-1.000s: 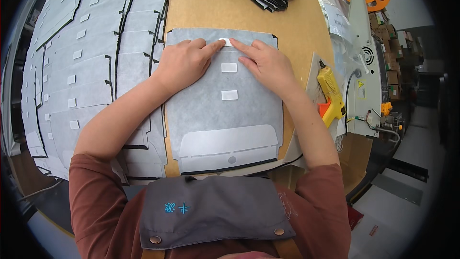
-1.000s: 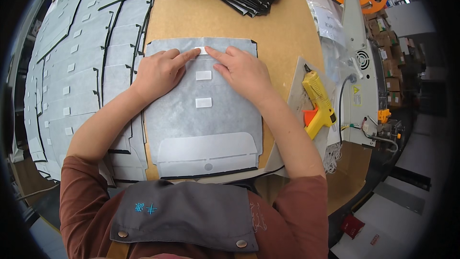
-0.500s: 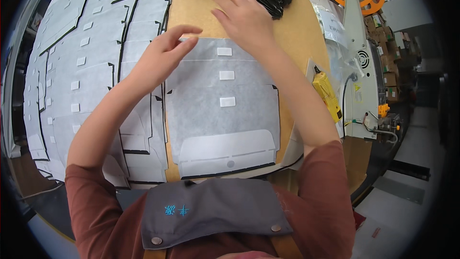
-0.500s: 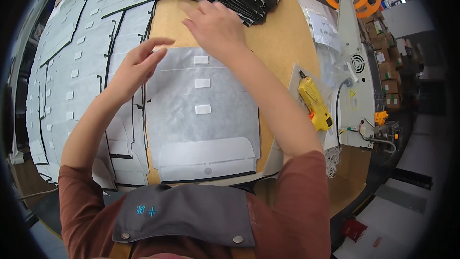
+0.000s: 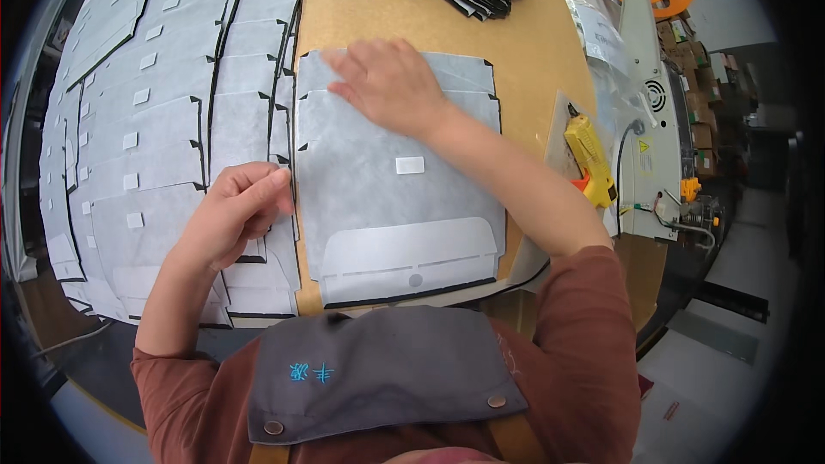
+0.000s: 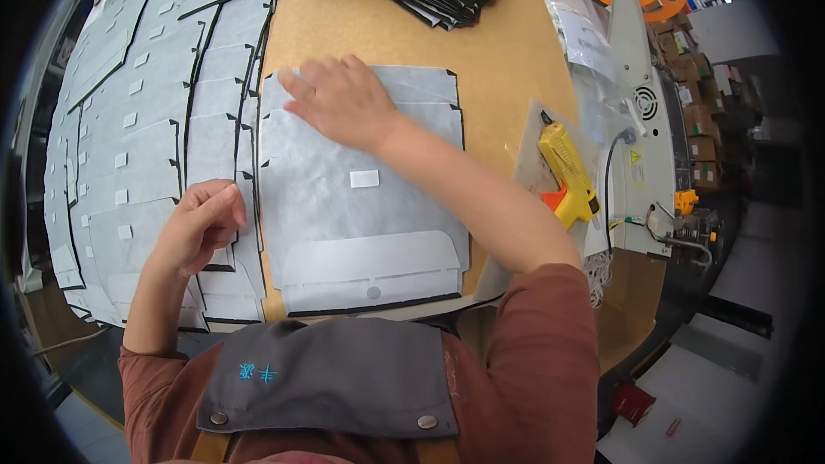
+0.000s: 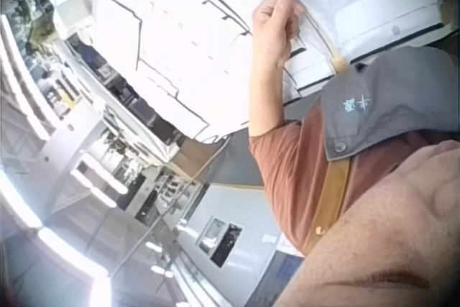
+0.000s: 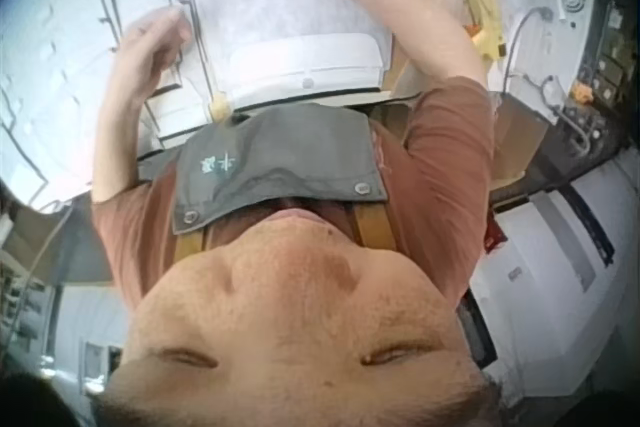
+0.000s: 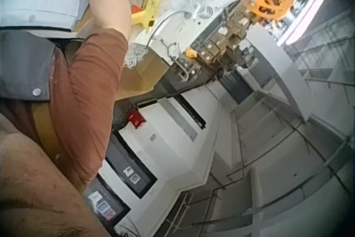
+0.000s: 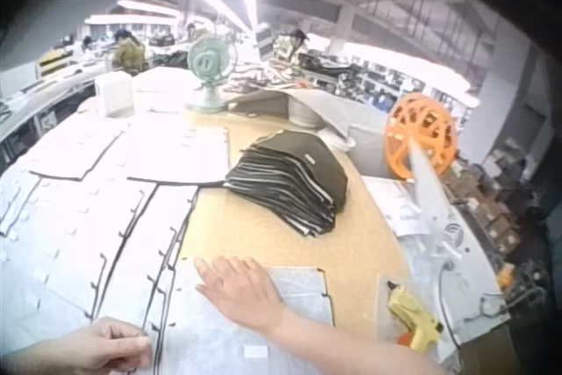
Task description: The person uses a yellow hot glue gun to apply adhesive to small black rectangular patches on grey fabric panels. They then press white rectangular pieces onto the glued areas to secure them. The person repeats this process on multiple panels laid out on a workbench.
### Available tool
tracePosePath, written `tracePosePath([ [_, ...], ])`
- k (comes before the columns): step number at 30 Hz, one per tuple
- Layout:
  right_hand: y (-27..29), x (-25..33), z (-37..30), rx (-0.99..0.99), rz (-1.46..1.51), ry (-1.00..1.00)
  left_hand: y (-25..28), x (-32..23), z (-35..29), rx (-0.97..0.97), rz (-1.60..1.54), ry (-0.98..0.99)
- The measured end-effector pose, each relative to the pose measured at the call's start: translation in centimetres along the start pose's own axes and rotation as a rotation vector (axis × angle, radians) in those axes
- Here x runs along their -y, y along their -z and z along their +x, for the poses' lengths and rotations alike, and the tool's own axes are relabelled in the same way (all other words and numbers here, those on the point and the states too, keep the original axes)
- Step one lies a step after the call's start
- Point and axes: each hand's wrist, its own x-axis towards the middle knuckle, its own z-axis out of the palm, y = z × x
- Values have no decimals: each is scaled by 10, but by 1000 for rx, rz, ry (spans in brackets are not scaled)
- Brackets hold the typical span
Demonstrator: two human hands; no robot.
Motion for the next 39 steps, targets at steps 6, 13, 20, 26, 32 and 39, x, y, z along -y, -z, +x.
tracePosePath([
  [6, 59, 50, 11, -125, -125, 16, -7, 6, -13, -41, -36, 101],
  [13, 25, 7, 13, 0, -61, -329, -20, 19, -24, -176, 126, 90],
  [20, 51, -27, 30, 710, 134, -578, -6, 31, -30, -252, 58, -28],
  [26, 82, -47, 24, 559, 651, -379, -4, 36, -23, -343, 437, -181],
  [32, 119, -55, 26, 490, 851, -415, -18, 33, -10, -211, 871, -233],
  [39, 96, -97, -13, 875, 618, -878, -13, 24, -23, -202, 763, -262],
])
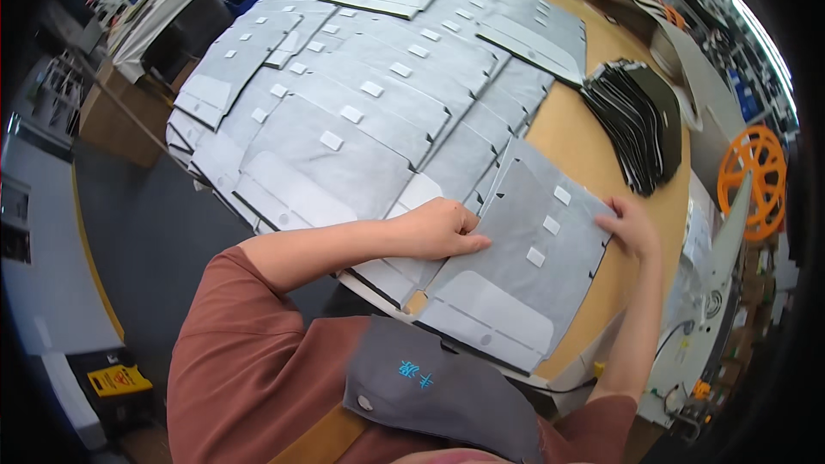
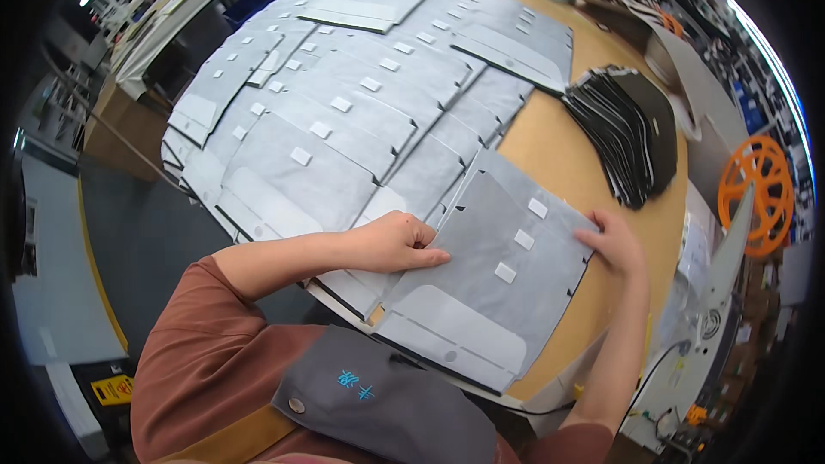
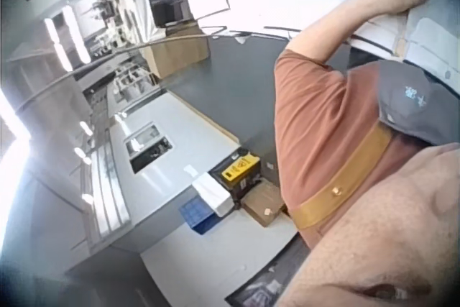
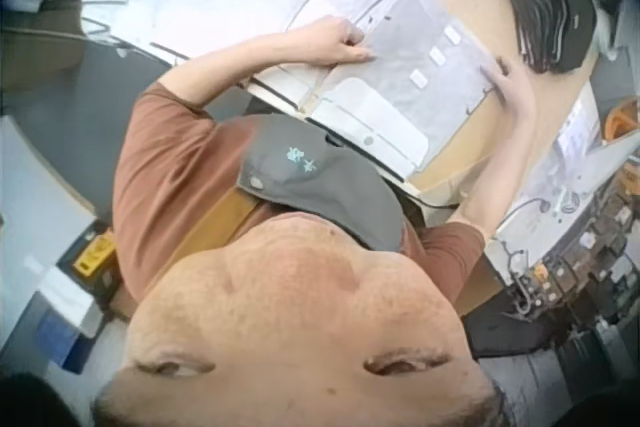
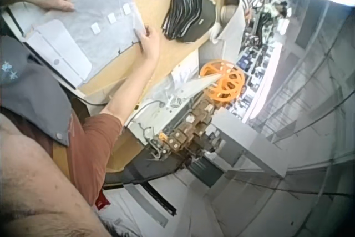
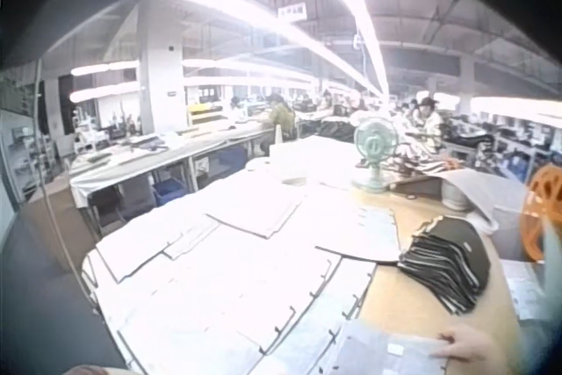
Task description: The person uses a yellow hot glue gun to apply adhesive to small black rectangular patches on grey fabric panels. They then press white rectangular pieces onto the glued areas to secure them. The person repeats this process on multiple panels laid out on a workbench.
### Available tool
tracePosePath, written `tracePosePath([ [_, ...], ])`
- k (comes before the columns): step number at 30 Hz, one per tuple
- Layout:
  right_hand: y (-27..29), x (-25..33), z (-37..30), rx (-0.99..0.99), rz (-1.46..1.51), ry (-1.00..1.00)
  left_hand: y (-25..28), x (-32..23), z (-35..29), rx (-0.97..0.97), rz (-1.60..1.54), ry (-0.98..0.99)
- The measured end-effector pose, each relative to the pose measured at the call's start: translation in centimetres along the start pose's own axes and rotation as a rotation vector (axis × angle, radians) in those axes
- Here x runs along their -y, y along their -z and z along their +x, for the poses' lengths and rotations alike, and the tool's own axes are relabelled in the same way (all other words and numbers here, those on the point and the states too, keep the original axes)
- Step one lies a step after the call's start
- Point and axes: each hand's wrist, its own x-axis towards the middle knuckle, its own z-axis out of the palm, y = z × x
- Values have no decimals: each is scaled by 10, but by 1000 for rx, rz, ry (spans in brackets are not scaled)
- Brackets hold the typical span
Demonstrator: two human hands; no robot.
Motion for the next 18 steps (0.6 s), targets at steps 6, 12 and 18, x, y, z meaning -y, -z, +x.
tracePosePath([
  [6, -45, -4, -21, 88, 499, 140, 33, 14, -20, -66, -46, 38],
  [12, -104, 56, -61, -49, 513, 61, 89, 22, -55, -168, -122, 78],
  [18, -131, 109, -44, -265, 262, 170, 134, 47, -98, -207, -233, 182],
])
